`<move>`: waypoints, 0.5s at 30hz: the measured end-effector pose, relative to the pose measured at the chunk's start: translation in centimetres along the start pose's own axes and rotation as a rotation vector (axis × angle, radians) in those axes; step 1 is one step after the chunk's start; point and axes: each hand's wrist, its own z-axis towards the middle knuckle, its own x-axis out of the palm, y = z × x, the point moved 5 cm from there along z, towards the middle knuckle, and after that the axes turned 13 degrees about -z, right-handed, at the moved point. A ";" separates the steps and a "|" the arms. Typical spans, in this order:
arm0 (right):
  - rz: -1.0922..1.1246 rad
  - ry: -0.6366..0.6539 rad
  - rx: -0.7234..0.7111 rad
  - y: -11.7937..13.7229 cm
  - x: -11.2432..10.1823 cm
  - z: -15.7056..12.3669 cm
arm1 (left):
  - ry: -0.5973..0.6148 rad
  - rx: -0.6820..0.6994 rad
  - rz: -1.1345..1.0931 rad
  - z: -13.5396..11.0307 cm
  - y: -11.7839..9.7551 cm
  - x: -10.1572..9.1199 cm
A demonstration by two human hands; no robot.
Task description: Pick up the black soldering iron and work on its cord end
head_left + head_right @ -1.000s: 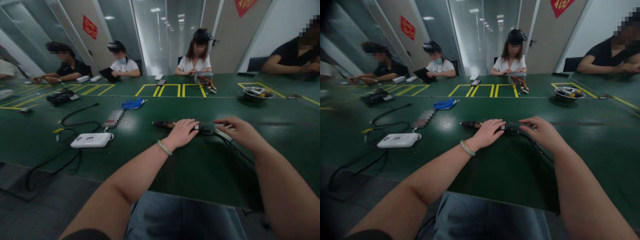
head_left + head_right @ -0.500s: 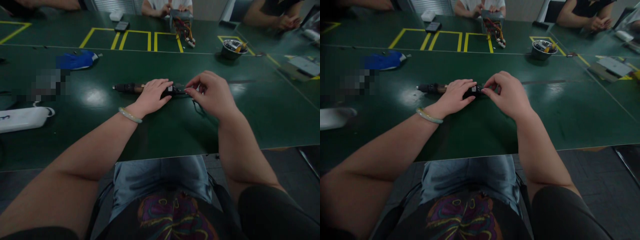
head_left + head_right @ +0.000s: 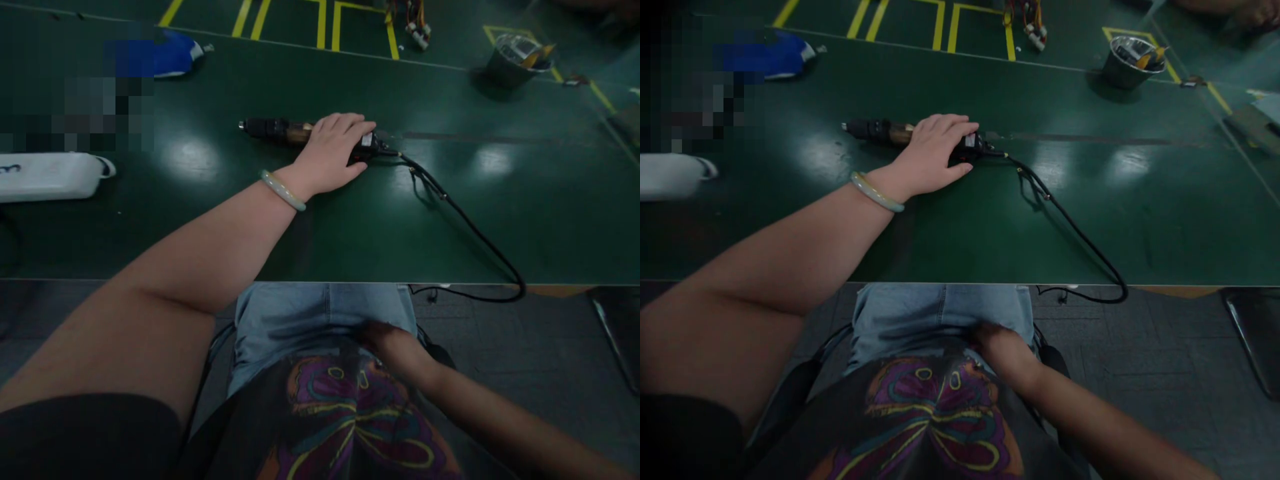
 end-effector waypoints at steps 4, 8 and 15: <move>-0.005 0.014 -0.157 2.1 0.5 1.7 | 0.000 0.041 -0.025 -0.2 0.0 0.0; -0.068 -0.053 -0.054 2.0 -0.6 3.0 | -0.016 0.070 -0.008 -0.3 -0.1 -0.1; -0.192 -0.422 0.143 1.0 -5.8 3.5 | -0.053 0.102 0.079 -0.2 -0.6 -0.3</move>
